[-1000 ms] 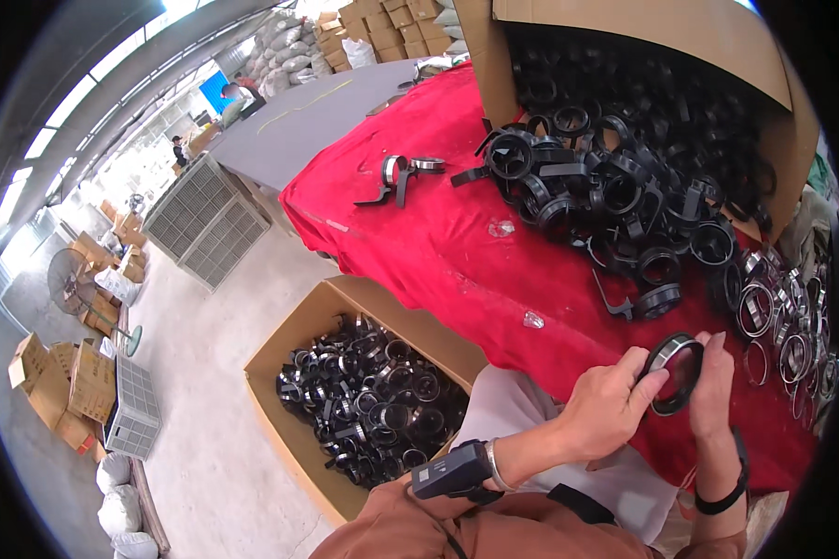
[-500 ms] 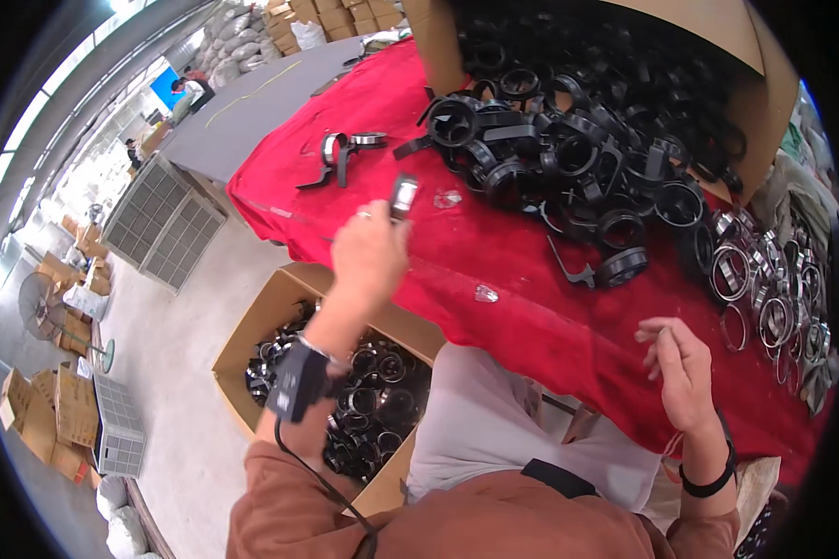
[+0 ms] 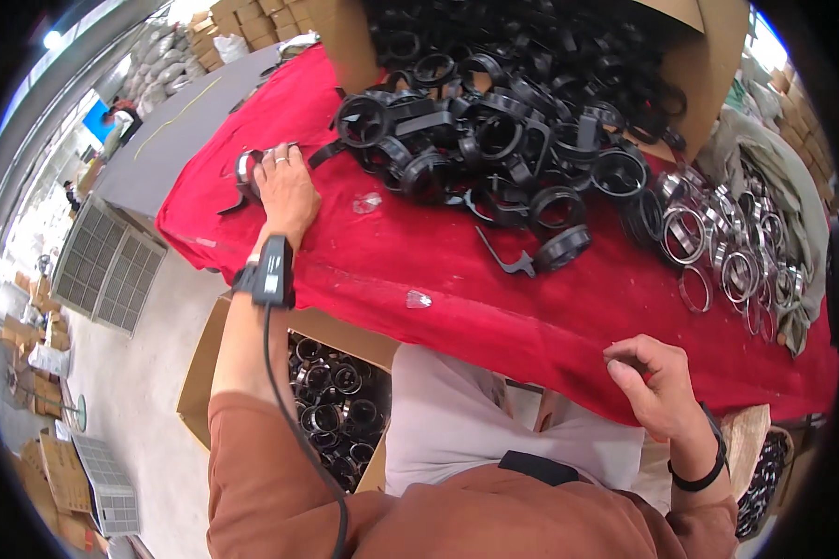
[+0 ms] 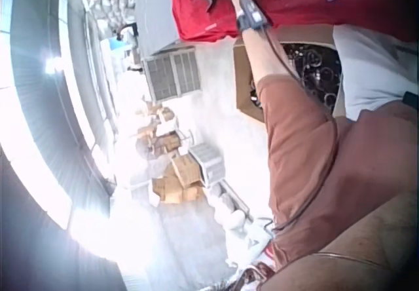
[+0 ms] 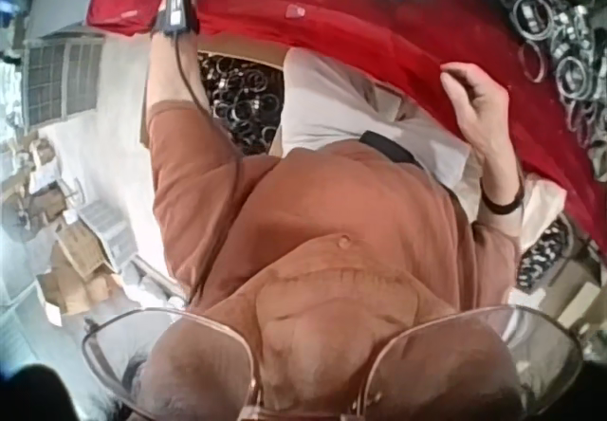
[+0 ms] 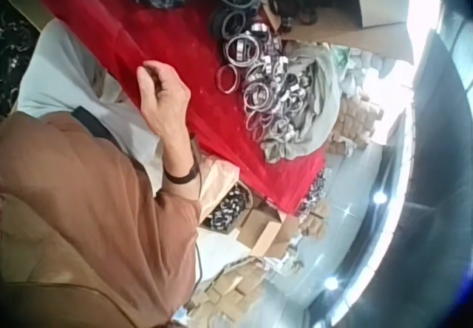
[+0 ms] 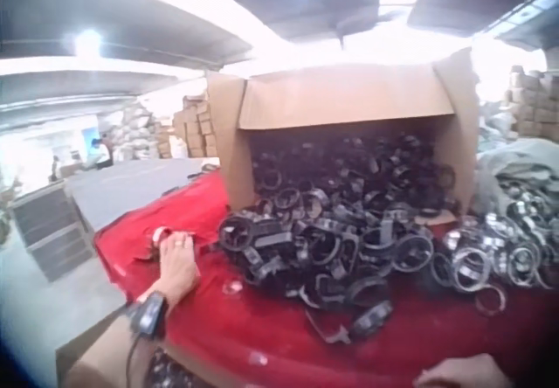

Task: Sorting and inspecting metal rings and plastic components at a factory workstation.

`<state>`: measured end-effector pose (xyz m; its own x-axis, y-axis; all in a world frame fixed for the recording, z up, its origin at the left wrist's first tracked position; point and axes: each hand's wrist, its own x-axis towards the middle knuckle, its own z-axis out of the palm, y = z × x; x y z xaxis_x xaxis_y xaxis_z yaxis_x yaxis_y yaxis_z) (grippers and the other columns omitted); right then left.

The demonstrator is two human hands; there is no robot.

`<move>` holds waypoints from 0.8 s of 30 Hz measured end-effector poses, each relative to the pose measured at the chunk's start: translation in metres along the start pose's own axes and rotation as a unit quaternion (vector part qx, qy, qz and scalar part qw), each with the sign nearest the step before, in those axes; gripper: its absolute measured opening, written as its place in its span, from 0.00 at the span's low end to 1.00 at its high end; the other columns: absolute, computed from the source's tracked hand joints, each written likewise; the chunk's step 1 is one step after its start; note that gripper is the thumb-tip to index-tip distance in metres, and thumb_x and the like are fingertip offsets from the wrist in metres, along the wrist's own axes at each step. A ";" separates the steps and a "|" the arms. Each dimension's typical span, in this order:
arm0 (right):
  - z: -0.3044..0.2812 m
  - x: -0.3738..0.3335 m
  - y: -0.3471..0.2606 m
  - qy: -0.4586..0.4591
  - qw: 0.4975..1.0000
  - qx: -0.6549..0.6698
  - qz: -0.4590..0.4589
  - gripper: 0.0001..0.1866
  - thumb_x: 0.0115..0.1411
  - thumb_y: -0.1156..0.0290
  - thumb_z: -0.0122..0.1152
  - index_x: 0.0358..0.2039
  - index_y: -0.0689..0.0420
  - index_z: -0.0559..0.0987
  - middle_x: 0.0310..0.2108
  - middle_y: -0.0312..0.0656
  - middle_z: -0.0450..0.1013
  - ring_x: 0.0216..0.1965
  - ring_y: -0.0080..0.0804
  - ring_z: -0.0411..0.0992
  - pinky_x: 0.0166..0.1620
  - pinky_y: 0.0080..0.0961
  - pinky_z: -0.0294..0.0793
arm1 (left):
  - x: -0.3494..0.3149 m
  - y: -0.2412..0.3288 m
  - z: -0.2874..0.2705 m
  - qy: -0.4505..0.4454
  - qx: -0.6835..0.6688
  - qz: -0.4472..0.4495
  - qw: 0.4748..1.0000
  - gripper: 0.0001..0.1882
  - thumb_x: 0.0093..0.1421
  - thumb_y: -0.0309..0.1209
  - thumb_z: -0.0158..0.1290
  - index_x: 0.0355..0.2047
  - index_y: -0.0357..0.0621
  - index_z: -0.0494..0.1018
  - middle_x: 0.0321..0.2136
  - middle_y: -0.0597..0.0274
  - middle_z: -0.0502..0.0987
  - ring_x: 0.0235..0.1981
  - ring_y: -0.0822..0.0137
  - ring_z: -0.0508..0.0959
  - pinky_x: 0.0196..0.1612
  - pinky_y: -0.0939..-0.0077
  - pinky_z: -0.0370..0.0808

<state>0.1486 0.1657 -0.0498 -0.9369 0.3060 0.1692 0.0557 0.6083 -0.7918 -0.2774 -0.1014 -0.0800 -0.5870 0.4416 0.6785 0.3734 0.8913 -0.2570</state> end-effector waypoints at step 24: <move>-0.066 -0.023 0.069 0.292 0.928 -0.216 0.088 0.20 0.47 0.62 0.68 0.35 0.62 0.74 0.29 0.47 0.73 0.31 0.41 0.72 0.37 0.31 0.72 | -0.062 0.204 -0.160 -0.153 -0.477 0.105 0.859 0.14 0.52 0.35 0.59 0.26 0.36 0.70 0.20 0.56 0.73 0.22 0.63 0.74 0.26 0.69 0.69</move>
<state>0.1966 0.2488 -0.0695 -0.5605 0.6959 0.4490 0.4406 0.7097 -0.5497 -0.0497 0.0370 -0.0647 -0.5425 0.7185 0.4352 0.8267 0.3648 0.4283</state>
